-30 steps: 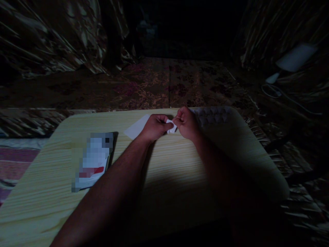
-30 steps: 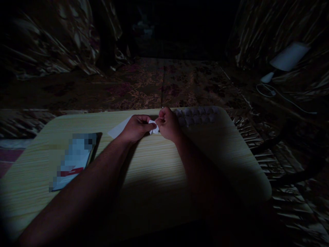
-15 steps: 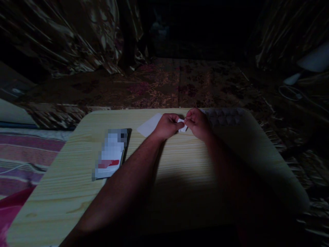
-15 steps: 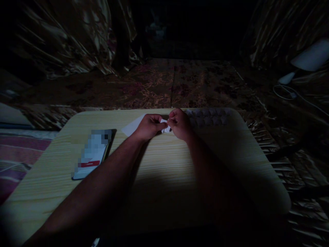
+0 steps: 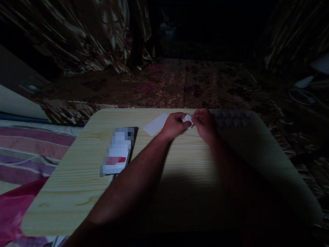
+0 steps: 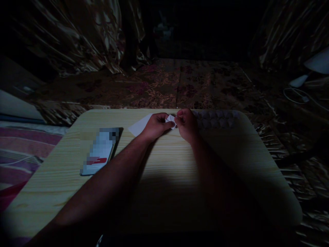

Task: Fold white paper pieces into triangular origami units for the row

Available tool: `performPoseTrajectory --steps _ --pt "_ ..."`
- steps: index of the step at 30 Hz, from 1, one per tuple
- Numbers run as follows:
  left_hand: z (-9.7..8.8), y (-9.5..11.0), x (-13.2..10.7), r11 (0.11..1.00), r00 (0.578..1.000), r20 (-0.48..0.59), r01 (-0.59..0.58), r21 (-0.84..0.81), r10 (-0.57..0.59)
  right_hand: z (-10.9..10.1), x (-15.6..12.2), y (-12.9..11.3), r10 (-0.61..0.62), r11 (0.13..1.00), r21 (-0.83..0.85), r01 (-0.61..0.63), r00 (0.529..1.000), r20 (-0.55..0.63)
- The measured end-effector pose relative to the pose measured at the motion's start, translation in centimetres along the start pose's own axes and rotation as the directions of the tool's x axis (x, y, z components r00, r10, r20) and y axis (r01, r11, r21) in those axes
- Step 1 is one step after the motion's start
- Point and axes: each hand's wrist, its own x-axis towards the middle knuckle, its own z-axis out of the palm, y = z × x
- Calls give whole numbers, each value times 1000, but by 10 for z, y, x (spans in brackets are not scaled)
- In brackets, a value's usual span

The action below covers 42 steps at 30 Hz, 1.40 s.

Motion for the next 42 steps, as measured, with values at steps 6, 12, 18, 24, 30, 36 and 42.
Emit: performPoseTrajectory --steps 6,12,18,24,30,36,42 --pt "1 -3 1 1000 995 -95 18 -6 -18 3 1 3 85 991 101 -91 995 56" --pt "2 -4 1 998 992 -123 -9 -61 2 -1 2 1 109 986 117 -120 989 95" --pt "2 -5 1 998 991 -129 -36 -60 28 -1 1 -4 141 979 140 -149 988 69" --pt "2 -4 1 997 992 -122 -32 -76 22 0 1 -4 128 984 121 -133 991 49" --pt "2 -1 -1 996 995 -88 -51 -79 44 -1 1 -1 90 988 118 -95 995 46" --pt "1 -2 0 998 996 -86 -33 -61 28 0 1 1 93 991 90 -96 995 31" --pt "1 -7 2 998 998 -48 -38 -56 36 1 -1 -4 109 988 108 -114 993 51"
